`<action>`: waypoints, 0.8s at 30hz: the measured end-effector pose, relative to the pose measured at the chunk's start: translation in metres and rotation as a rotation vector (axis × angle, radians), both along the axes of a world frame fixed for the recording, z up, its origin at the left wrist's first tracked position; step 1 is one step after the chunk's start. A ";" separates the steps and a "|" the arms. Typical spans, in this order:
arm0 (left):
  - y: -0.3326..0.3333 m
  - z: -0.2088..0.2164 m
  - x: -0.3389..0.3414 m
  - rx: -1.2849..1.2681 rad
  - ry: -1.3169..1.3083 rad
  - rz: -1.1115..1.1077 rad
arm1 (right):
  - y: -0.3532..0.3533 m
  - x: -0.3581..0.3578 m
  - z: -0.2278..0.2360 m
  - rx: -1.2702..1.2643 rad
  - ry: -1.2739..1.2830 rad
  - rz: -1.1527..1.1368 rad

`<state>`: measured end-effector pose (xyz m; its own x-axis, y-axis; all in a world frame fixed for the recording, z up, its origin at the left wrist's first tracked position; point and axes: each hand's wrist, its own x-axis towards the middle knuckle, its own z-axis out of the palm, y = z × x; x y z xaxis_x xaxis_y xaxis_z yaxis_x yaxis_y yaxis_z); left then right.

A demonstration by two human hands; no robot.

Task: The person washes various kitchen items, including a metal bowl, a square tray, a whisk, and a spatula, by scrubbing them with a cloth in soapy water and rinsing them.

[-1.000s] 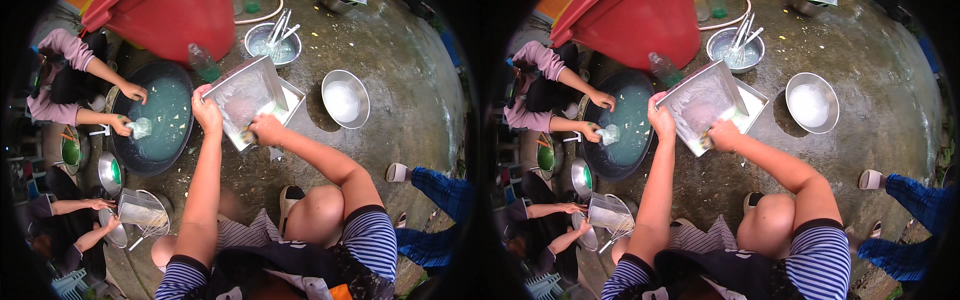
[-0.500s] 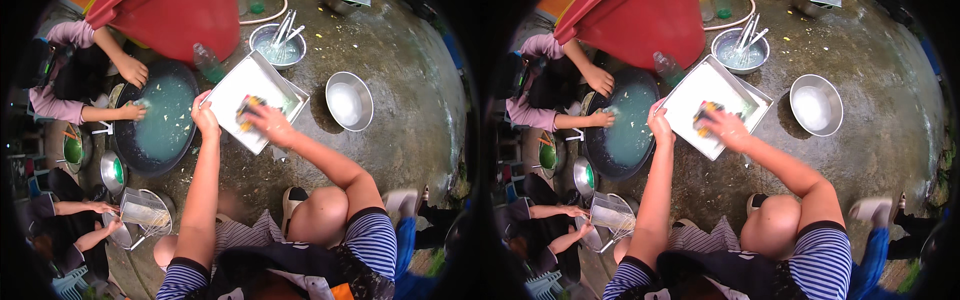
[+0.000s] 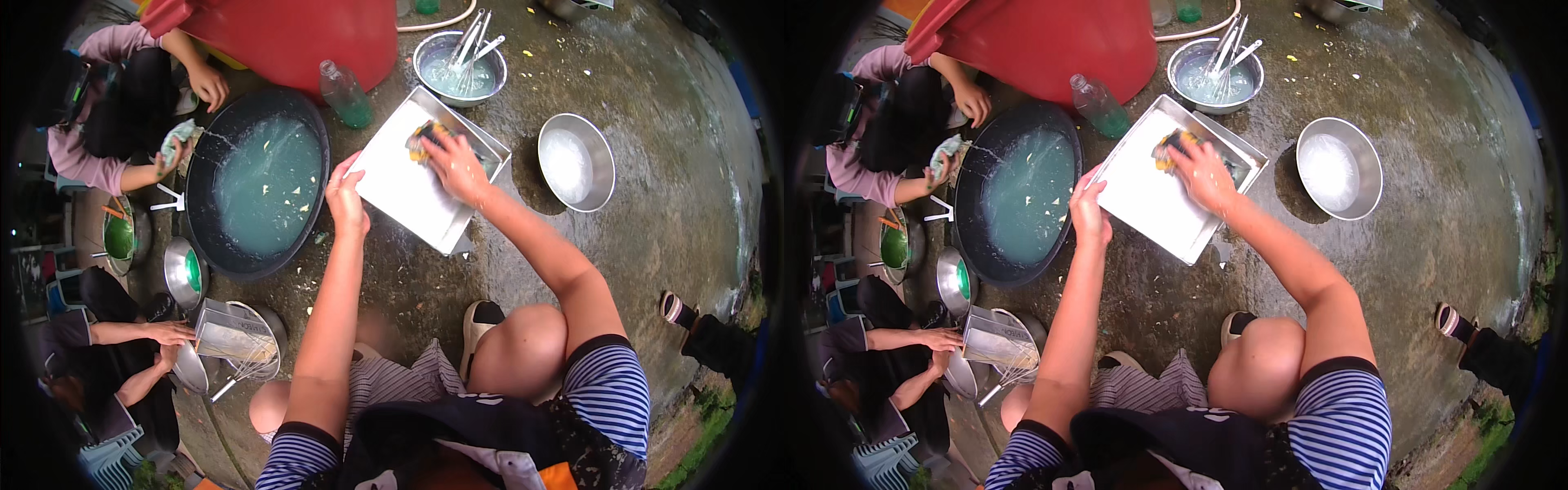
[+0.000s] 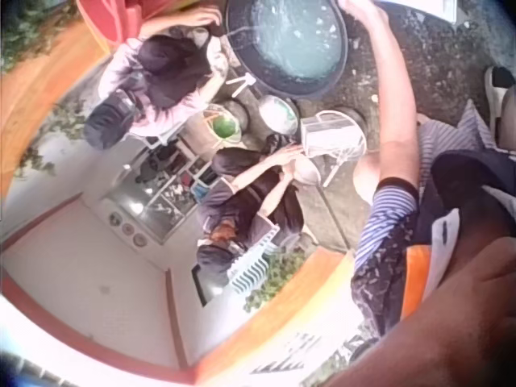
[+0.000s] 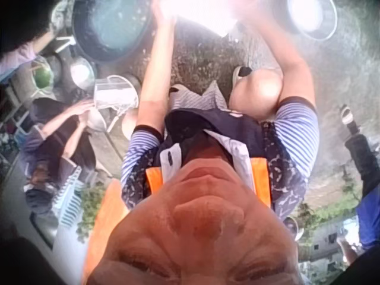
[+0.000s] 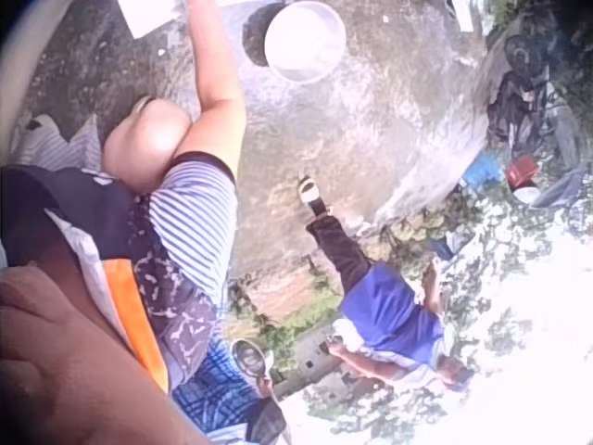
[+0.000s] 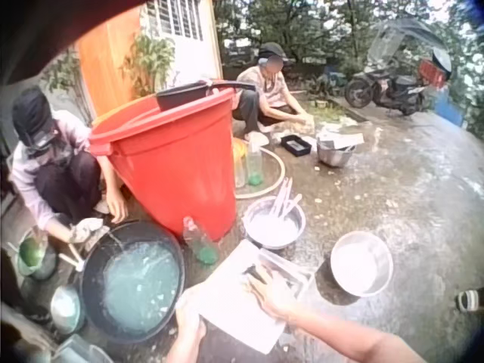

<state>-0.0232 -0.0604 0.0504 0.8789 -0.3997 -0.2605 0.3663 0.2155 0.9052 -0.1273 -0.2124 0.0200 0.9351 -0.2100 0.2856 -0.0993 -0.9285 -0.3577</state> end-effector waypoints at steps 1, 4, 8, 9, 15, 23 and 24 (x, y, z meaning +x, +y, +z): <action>-0.003 0.000 -0.002 0.002 0.021 -0.016 | -0.002 0.007 0.003 -0.006 -0.040 -0.080; -0.005 0.000 -0.009 -0.008 0.163 -0.045 | 0.030 0.019 0.009 -0.009 -0.121 0.033; 0.004 -0.003 -0.006 -0.059 0.023 -0.057 | 0.040 0.006 0.000 0.178 -0.209 0.214; 0.006 -0.002 -0.008 -0.055 0.057 -0.093 | 0.024 0.007 -0.002 0.137 -0.324 0.113; -0.001 -0.006 -0.019 -0.115 0.189 -0.119 | 0.042 0.018 -0.001 0.298 -0.271 0.040; -0.001 -0.011 -0.032 -0.102 0.240 -0.176 | -0.007 0.016 -0.009 0.198 -0.249 -0.380; -0.003 -0.013 -0.034 -0.097 0.262 -0.192 | -0.005 0.020 -0.010 0.178 -0.233 -0.401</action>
